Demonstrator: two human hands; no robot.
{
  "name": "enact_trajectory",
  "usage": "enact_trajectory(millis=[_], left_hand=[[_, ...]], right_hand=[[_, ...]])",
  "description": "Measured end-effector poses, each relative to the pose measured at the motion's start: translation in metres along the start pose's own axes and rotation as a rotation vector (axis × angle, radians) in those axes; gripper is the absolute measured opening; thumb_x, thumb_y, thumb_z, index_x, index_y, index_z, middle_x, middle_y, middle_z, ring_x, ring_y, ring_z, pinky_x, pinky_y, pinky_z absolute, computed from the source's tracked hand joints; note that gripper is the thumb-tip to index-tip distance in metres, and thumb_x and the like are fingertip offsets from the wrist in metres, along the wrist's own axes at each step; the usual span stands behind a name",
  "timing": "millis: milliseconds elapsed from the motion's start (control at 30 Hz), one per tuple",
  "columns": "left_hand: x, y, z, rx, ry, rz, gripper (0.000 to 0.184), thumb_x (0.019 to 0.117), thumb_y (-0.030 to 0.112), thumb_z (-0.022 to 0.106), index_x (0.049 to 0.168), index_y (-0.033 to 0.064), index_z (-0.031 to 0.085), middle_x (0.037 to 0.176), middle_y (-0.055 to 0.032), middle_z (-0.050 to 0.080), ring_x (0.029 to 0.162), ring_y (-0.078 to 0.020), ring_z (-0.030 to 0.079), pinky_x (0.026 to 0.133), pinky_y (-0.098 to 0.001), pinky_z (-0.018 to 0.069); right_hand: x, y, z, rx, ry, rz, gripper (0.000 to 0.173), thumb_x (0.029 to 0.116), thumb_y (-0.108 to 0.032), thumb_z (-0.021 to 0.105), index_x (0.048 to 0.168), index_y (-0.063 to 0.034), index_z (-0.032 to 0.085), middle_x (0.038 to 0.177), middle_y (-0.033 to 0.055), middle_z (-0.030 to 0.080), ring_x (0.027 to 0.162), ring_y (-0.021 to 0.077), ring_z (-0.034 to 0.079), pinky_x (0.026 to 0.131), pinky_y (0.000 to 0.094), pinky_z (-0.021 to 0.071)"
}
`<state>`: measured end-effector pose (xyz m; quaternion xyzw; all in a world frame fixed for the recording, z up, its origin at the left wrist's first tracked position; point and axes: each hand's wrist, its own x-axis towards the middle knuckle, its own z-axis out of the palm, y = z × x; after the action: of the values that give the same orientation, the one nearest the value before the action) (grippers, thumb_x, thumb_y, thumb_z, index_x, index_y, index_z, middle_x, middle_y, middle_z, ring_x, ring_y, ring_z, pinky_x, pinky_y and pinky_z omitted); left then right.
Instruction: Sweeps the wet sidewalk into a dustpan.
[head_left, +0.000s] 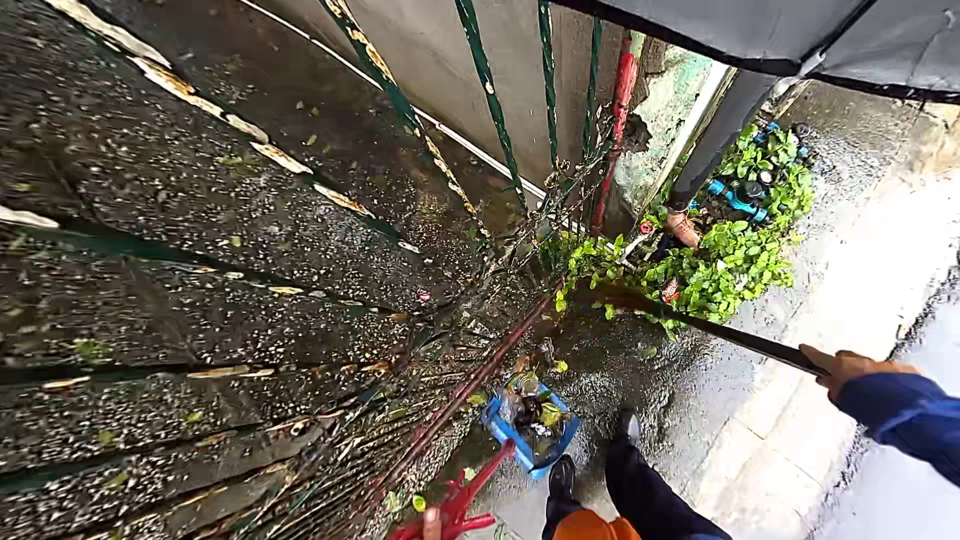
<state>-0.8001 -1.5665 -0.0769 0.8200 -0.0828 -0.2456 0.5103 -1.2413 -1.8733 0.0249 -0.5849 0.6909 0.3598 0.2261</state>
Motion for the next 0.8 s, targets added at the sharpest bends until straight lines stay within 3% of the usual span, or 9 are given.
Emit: enact_trajectory(millis=[100, 167, 233, 300, 400, 467, 600, 733, 800], left_hand=[[0.001, 0.0, -0.004, 0.044, -0.009, 0.002, 0.029, 0.0971, 0.006, 0.06, 0.112, -0.018, 0.053, 0.083, 0.0004, 0.065, 0.077, 0.0057, 0.063, 0.077, -0.0169, 0.0562], [-0.005, 0.012, 0.0, 0.058, -0.009, -0.048, 0.028, 0.0997, 0.005, 0.058, 0.112, -0.0193, 0.052, 0.081, -0.0016, 0.062, 0.074, 0.0051, 0.06, 0.075, -0.0164, 0.0543], [0.002, 0.008, -0.004, 0.053, -0.003, -0.04, 0.027, 0.0993, 0.007, 0.058, 0.111, -0.0169, 0.053, 0.08, -0.0005, 0.062, 0.073, 0.0041, 0.061, 0.073, -0.0179, 0.0555], [0.008, -0.001, -0.011, 0.032, 0.018, -0.032, 0.025, 0.0983, 0.006, 0.059, 0.11, -0.0152, 0.054, 0.081, -0.0012, 0.063, 0.074, 0.0019, 0.062, 0.073, -0.0199, 0.0568], [0.026, -0.006, -0.038, 0.073, 0.049, -0.067, 0.033, 0.0995, 0.009, 0.062, 0.118, -0.016, 0.052, 0.085, -0.005, 0.061, 0.074, -0.0012, 0.061, 0.071, -0.022, 0.0556], [0.036, -0.005, -0.064, 0.082, 0.072, -0.102, 0.036, 0.0994, 0.011, 0.063, 0.121, -0.014, 0.049, 0.085, -0.0041, 0.06, 0.073, -0.001, 0.061, 0.068, -0.0216, 0.0564], [0.031, 0.01, -0.074, 0.044, 0.168, -0.116, 0.043, 0.0955, 0.005, 0.068, 0.128, -0.0127, 0.045, 0.092, -0.005, 0.062, 0.077, -0.0001, 0.064, 0.069, -0.0218, 0.0581], [0.028, -0.005, -0.046, 0.056, 0.202, -0.055, 0.034, 0.0874, 0.005, 0.075, 0.112, -0.0101, 0.058, 0.086, -0.0022, 0.065, 0.071, -0.0006, 0.064, 0.066, -0.0228, 0.0576], [0.038, -0.015, -0.056, 0.075, 0.2, -0.016, 0.033, 0.085, 0.003, 0.075, 0.109, -0.0112, 0.059, 0.085, -0.0043, 0.066, 0.071, -0.0014, 0.064, 0.067, -0.023, 0.0578]], right_hand=[[0.029, -0.023, 0.073, 0.225, 0.036, 0.105, 0.054, 0.1031, -0.012, 0.059, 0.156, -0.0122, 0.046, 0.147, 0.0348, 0.051, 0.135, 0.0597, 0.046, 0.111, 0.0762, 0.0315], [0.033, -0.042, 0.093, 0.128, -0.089, 0.058, 0.055, 0.1039, -0.01, 0.056, 0.158, -0.0126, 0.043, 0.15, 0.0328, 0.049, 0.138, 0.0579, 0.045, 0.112, 0.0747, 0.0311], [0.024, -0.044, 0.092, 0.036, -0.204, -0.011, 0.058, 0.1037, -0.01, 0.057, 0.16, -0.016, 0.04, 0.151, 0.0326, 0.049, 0.137, 0.0576, 0.046, 0.111, 0.0753, 0.0317], [0.002, -0.026, 0.071, -0.006, -0.253, -0.078, 0.058, 0.104, -0.015, 0.059, 0.159, -0.0192, 0.041, 0.144, 0.0307, 0.056, 0.134, 0.0531, 0.051, 0.11, 0.0726, 0.0354], [-0.024, -0.014, 0.038, -0.054, -0.228, -0.121, 0.058, 0.1046, -0.022, 0.06, 0.159, -0.0255, 0.042, 0.139, 0.0263, 0.062, 0.131, 0.048, 0.056, 0.109, 0.0697, 0.038], [-0.022, -0.023, 0.039, -0.041, -0.169, -0.125, 0.057, 0.1042, -0.022, 0.06, 0.159, -0.0259, 0.043, 0.137, 0.0268, 0.063, 0.129, 0.0488, 0.058, 0.107, 0.07, 0.0393], [0.013, -0.097, 0.09, 0.078, -0.128, -0.074, 0.059, 0.1042, -0.014, 0.058, 0.16, -0.0179, 0.04, 0.147, 0.0339, 0.051, 0.133, 0.0584, 0.049, 0.107, 0.0756, 0.0363], [0.013, -0.155, 0.154, -0.083, -0.287, -0.204, 0.054, 0.1083, -0.013, 0.045, 0.161, -0.0138, 0.036, 0.154, 0.0337, 0.044, 0.138, 0.0584, 0.044, 0.111, 0.0746, 0.0331], [-0.006, -0.15, 0.148, -0.166, -0.409, -0.31, 0.06, 0.1062, -0.012, 0.05, 0.163, -0.0125, 0.032, 0.154, 0.0353, 0.043, 0.14, 0.0591, 0.042, 0.111, 0.0766, 0.0304]])
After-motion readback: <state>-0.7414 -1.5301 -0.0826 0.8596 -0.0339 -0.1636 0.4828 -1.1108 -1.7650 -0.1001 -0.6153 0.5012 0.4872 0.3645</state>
